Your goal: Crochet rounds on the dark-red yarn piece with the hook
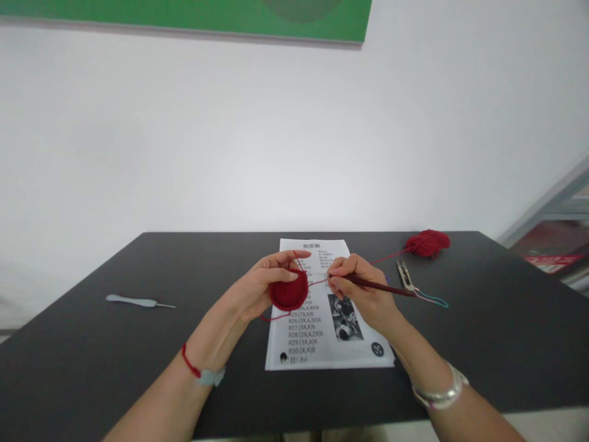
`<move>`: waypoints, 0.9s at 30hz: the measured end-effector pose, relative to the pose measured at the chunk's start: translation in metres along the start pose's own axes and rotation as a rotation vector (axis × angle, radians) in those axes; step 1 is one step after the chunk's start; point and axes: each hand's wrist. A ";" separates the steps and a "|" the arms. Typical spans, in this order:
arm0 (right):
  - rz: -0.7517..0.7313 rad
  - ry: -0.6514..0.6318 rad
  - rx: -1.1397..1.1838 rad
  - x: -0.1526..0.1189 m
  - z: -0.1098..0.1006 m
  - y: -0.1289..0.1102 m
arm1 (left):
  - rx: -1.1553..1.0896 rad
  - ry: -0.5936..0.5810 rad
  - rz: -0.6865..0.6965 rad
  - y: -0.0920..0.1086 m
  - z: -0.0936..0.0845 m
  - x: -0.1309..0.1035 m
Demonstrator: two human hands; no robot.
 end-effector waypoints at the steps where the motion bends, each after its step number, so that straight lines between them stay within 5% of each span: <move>1: 0.012 -0.007 -0.009 0.000 0.000 -0.001 | 0.008 -0.009 -0.012 0.001 -0.002 0.000; 10: 0.206 -0.003 0.321 0.005 0.003 -0.008 | 0.092 -0.107 -0.050 0.004 -0.004 -0.004; 15: 0.330 0.108 0.539 0.005 0.013 -0.004 | 0.181 0.142 0.238 -0.010 0.015 -0.001; 18: 0.305 0.176 0.546 0.005 0.017 -0.001 | 0.208 0.251 0.303 -0.018 0.025 0.000; 23: 0.216 0.233 0.455 0.006 0.017 0.000 | 0.128 0.134 0.214 -0.020 0.026 -0.001; 27: 0.208 0.193 0.444 0.006 0.014 -0.003 | 0.141 0.148 0.219 -0.019 0.022 -0.002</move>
Point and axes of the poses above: each hand's wrist, its own x-axis towards the middle knuckle, its own z-axis out of the palm, y = z × x, and after that the axes turned 7 degrees about x, right-handed
